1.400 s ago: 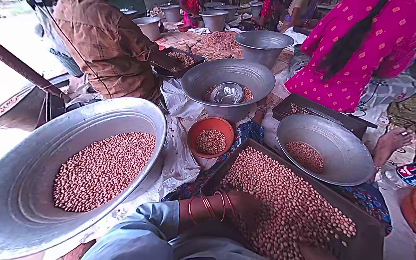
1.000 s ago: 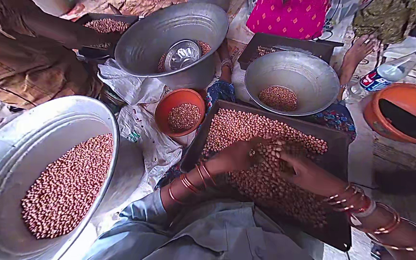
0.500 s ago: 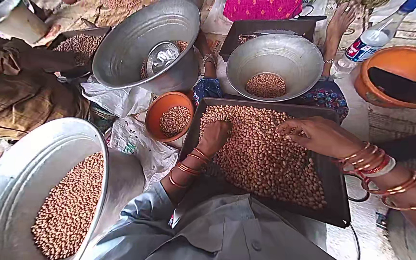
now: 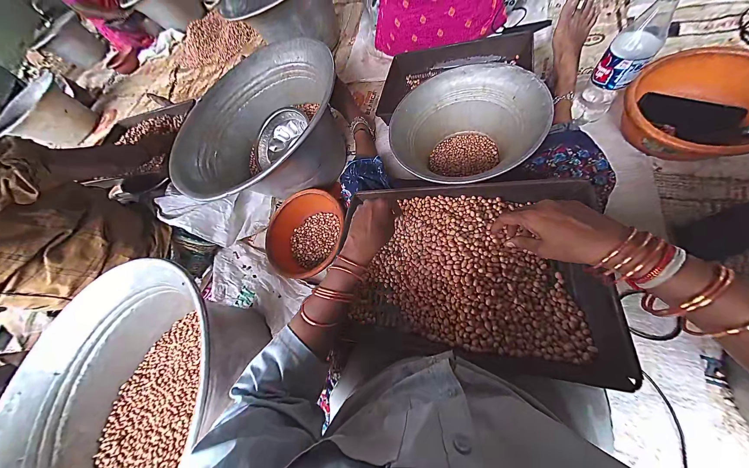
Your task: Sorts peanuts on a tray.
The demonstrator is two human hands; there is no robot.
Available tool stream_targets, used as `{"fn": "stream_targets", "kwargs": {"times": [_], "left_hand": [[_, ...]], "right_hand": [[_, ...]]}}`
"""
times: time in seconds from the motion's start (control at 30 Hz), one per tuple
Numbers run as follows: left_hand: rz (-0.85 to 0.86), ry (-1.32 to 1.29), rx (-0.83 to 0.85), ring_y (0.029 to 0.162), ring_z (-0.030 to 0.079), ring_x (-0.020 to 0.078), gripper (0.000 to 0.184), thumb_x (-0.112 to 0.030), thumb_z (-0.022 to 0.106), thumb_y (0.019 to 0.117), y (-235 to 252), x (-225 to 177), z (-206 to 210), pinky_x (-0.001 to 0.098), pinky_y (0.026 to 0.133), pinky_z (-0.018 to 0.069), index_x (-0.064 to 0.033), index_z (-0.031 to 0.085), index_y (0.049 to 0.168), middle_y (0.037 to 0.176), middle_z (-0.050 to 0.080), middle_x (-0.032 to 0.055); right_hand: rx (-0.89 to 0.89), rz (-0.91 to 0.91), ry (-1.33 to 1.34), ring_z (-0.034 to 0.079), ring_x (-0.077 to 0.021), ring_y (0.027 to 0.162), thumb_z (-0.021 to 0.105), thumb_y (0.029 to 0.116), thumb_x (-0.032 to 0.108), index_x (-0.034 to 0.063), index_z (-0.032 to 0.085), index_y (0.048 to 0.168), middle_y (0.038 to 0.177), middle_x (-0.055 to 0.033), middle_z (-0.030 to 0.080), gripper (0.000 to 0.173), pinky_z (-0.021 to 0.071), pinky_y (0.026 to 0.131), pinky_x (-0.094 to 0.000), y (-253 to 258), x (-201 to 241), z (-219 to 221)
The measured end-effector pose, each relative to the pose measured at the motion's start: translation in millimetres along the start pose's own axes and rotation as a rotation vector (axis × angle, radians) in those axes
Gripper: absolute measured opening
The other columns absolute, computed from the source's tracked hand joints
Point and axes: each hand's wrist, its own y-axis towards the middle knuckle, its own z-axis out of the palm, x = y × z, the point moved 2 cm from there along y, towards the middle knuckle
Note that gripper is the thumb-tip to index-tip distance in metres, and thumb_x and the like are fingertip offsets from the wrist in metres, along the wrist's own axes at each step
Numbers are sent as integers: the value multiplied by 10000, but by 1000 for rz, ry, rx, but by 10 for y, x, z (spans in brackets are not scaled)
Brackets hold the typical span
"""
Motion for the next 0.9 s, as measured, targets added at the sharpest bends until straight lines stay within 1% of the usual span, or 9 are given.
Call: {"fn": "stream_targets", "kwargs": {"times": [0.1, 0.2, 0.33, 0.4, 0.5, 0.67, 0.73, 0.8, 0.9], "left_hand": [[18, -10, -86, 1032, 713, 385, 196, -76, 588, 1000, 313, 30, 93, 592, 920, 550, -45, 757, 1094, 1080, 742, 186], [-3, 15, 3, 1073, 694, 437, 177, -106, 642, 982, 442, 14, 272, 636, 937, 530, -21, 745, 1098, 1124, 727, 222], [70, -59, -103, 895, 712, 437, 111, -74, 665, 965, 254, -22, 271, 644, 783, 556, -38, 738, 1041, 955, 730, 221], [110, -128, -106, 828, 714, 389, 166, -43, 626, 966, 202, -120, 201, 593, 751, 571, -42, 735, 1091, 931, 728, 197], [237, -196, -47, 726, 680, 296, 166, -23, 671, 942, 78, -413, 127, 496, 685, 569, -54, 732, 1094, 871, 707, 146], [372, -56, 79, 1071, 703, 313, 195, -54, 699, 936, 141, -669, 319, 497, 899, 584, -105, 778, 1106, 1111, 734, 131], [381, -49, 91, 1078, 701, 317, 177, -55, 664, 954, 139, -686, 353, 489, 912, 580, -78, 776, 1090, 1102, 732, 144], [385, -73, 127, 1097, 693, 332, 193, -62, 612, 983, 119, -690, 327, 492, 943, 559, -38, 759, 1106, 1108, 727, 168], [331, -157, 156, 1129, 687, 339, 222, -64, 591, 993, 85, -586, 191, 502, 988, 539, -29, 749, 1143, 1156, 722, 185]], "right_hand": [[-9, 12, -19, 706, -243, 843, 674, 1003, 238, 245, 715, 1241, 931, -28, 744, 241, 545, 747, -510, 43, -76, 26], [2, 31, -1, 712, -252, 851, 670, 1008, 223, 227, 721, 1246, 942, -33, 752, 244, 545, 762, -527, 40, -76, 8], [46, 30, -12, 711, -257, 891, 657, 1016, 243, 215, 703, 1247, 988, -37, 749, 237, 544, 786, -523, 40, -114, 15], [54, 29, -11, 707, -267, 903, 657, 1016, 240, 210, 704, 1252, 994, -49, 745, 242, 541, 796, -524, 52, -105, 17], [60, 15, -5, 710, -278, 910, 668, 1012, 241, 202, 708, 1257, 1000, -56, 751, 252, 540, 808, -536, 80, -108, 39], [71, 51, -35, 711, -250, 884, 667, 1011, 260, 232, 714, 1252, 953, -30, 748, 247, 548, 784, -518, 66, -128, 81], [99, 74, -16, 706, -274, 929, 630, 1034, 261, 221, 705, 1269, 995, -61, 745, 250, 537, 820, -527, 59, -97, 54], [145, 84, 2, 695, -354, 1007, 591, 1056, 247, 187, 664, 1348, 1072, -137, 737, 306, 511, 891, -577, 66, -68, 18], [132, 78, -13, 689, -432, 1038, 624, 1034, 230, 187, 658, 1361, 1111, -189, 732, 331, 503, 887, -639, 79, -83, 39]]}}
